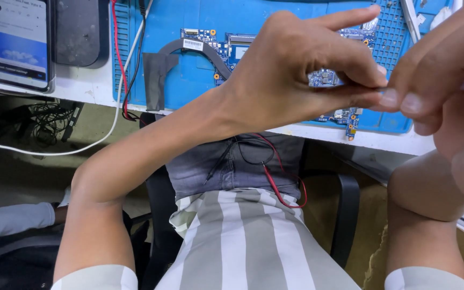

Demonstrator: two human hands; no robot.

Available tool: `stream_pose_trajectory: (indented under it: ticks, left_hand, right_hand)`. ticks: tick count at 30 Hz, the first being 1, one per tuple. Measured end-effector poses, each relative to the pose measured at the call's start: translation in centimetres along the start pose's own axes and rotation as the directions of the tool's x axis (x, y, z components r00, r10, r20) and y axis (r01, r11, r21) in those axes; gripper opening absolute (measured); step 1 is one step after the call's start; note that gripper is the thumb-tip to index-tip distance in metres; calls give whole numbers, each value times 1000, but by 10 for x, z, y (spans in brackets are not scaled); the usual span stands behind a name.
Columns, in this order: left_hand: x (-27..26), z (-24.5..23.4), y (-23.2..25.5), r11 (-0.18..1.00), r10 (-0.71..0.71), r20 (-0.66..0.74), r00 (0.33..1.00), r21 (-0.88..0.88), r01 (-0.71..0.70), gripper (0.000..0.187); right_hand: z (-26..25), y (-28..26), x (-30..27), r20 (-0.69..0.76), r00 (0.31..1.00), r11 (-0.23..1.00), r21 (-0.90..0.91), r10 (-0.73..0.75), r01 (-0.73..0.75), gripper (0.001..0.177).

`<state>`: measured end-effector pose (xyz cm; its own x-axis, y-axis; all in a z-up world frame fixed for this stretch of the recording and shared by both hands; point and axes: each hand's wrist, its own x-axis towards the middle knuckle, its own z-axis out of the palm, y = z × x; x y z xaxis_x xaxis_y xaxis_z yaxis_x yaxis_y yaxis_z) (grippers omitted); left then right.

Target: Testing a laptop motherboard with a multimeter, removing the cooling fan with a screwdriver, and cleaning the processor chip.

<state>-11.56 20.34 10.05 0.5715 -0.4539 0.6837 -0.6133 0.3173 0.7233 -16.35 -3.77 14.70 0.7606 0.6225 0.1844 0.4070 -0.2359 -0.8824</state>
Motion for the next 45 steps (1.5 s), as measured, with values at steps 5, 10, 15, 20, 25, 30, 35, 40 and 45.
stream_pose_trajectory:
  ticks: [5,10,15,20,25,30,35,40,45]
  left_hand:
    - [3,-7,4,997,-79,7,997,-25,79,23]
    - [-3,-7,0,996,70,110,991,48,-76,10]
    - [8,-7,5,998,58,17,998,37,-59,13]
    - [15,-3,-3,992,103,-27,994,70,-101,12]
    - [17,-3,-11,977,203,-59,977,81,-198,12]
    - [16,-5,-15,977,206,-46,977,55,-204,12]
    - [14,-5,-15,985,171,-52,984,42,-169,12]
    - [16,-6,-18,977,209,-27,978,46,-207,11]
    - [16,-4,-17,984,176,-37,984,30,-175,12]
  right_hand:
    - [-3,2,-4,-2,1000,1000,0,-7,7,35]
    - [-3,8,4,-17,1000,1000,-4,-6,6,34]
    - [-10,12,14,1,1000,1000,-10,-27,27,34]
    - [-11,12,22,7,999,999,-17,-49,50,33]
    - [-10,15,29,13,999,998,-19,-52,52,32]
    - [-12,21,28,16,999,999,-11,-46,46,31]
    - [-15,27,27,13,999,999,-5,-38,38,30]
    - [-20,29,26,17,999,999,-8,-41,42,29]
    - [-23,33,27,16,999,999,-11,-41,41,29]
